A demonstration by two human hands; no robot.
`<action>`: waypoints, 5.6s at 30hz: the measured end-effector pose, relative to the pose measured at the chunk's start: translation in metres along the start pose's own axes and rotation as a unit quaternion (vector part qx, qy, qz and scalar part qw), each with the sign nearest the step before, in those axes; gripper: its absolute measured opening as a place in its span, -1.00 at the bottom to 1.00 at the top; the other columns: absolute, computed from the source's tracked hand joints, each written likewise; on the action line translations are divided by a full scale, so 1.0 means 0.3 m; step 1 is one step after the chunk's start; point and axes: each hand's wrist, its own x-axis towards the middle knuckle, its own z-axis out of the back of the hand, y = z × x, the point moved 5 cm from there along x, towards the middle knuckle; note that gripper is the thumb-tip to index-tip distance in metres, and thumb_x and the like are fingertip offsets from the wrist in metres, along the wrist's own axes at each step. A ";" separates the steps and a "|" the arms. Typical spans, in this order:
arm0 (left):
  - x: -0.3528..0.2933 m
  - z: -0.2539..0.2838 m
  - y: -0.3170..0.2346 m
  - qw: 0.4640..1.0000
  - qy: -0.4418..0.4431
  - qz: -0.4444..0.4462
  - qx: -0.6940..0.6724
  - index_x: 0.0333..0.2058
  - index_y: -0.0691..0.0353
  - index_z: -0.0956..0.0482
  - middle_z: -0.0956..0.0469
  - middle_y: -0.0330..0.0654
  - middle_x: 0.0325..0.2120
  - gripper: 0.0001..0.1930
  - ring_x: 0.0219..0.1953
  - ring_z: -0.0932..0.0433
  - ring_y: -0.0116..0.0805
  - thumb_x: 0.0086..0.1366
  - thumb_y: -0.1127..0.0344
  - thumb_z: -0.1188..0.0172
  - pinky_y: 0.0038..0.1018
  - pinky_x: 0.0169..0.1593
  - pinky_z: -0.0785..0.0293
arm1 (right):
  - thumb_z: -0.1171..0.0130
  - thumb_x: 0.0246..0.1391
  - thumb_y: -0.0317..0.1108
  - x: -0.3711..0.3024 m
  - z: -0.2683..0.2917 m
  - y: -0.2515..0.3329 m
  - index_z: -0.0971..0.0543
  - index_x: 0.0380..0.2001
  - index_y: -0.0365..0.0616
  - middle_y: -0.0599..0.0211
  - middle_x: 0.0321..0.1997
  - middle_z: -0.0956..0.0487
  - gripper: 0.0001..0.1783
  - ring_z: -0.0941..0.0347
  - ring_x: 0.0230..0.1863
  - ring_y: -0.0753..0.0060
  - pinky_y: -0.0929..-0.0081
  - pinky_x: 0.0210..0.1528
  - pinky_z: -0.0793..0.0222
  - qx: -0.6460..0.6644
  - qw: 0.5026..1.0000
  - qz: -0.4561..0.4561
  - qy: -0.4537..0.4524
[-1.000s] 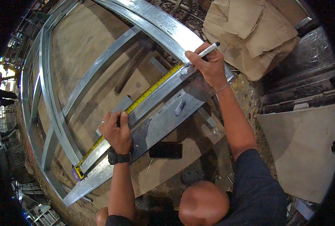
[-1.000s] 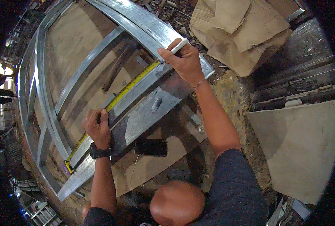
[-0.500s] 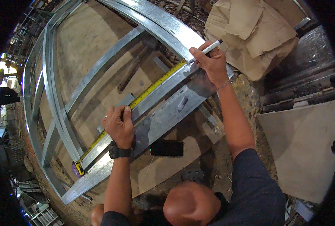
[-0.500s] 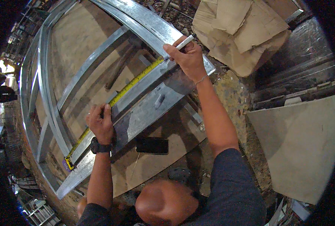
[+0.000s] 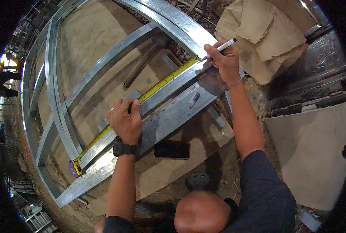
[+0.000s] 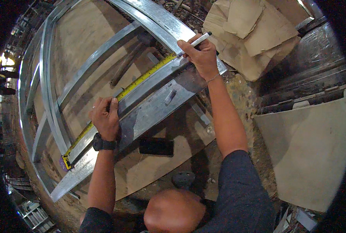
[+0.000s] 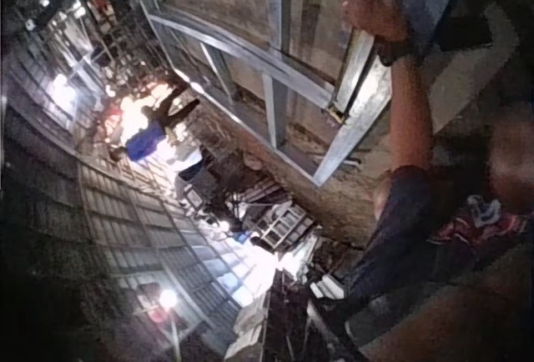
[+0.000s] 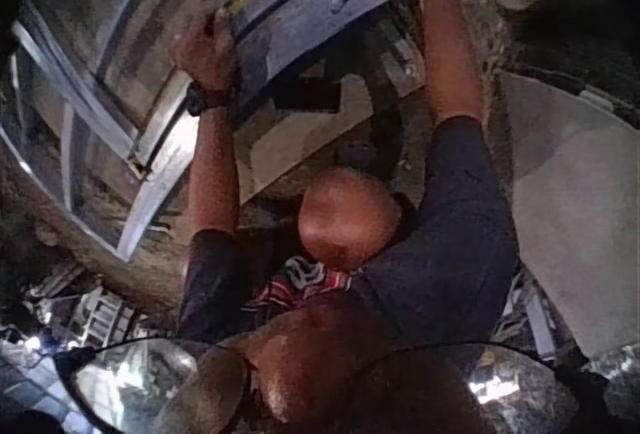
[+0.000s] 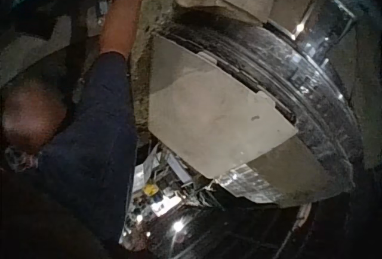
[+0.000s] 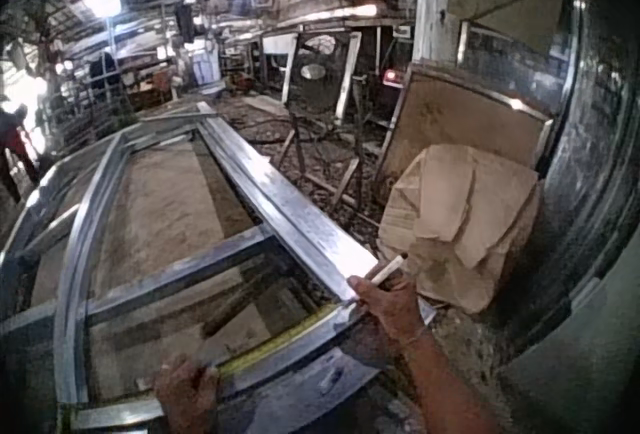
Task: The person measures a metal frame using a tape measure and marks specific points with a marker. The person remains seated on the floor throughout the process, adjusting the tape measure and marking the frame repeatedly.
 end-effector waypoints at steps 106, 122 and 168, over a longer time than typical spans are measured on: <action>0.003 0.012 -0.027 1.000 -0.005 -0.009 0.010 -0.33 0.12 -0.69 -0.52 -0.20 -0.43 -0.89 -0.29 -0.52 -0.14 0.36 0.25 -0.35 -0.25 0.00 -0.26 | -0.52 0.27 -0.21 -0.108 -0.163 -0.025 -0.63 -0.44 -0.09 0.54 -0.53 -0.65 -0.70 -0.44 -0.46 0.78 0.60 -0.40 -0.37 -0.121 0.988 0.079 0.057; 0.002 0.011 -0.027 1.000 0.003 -0.011 0.019 -0.32 0.20 -0.70 -0.54 -0.21 -0.40 -0.84 -0.29 -0.52 -0.24 0.40 0.25 -0.33 -0.30 0.02 -0.24 | -0.50 0.28 -0.23 -0.109 -0.166 -0.026 -0.62 -0.45 -0.11 0.54 -0.53 -0.63 -0.69 -0.42 -0.47 0.79 0.60 -0.43 -0.34 -0.126 0.986 0.081 0.068; -0.004 0.016 0.007 1.000 0.005 0.011 0.000 -0.32 0.12 -0.73 -0.51 -0.21 -0.43 -0.87 -0.27 -0.52 -0.16 0.37 0.23 -0.37 -0.25 0.05 -0.24 | -0.51 0.28 -0.34 -0.106 -0.133 -0.017 -0.61 -0.37 -0.09 0.57 -0.44 -0.64 -0.76 -0.49 -0.40 0.79 0.66 -0.35 -0.42 -0.018 0.999 0.021 0.039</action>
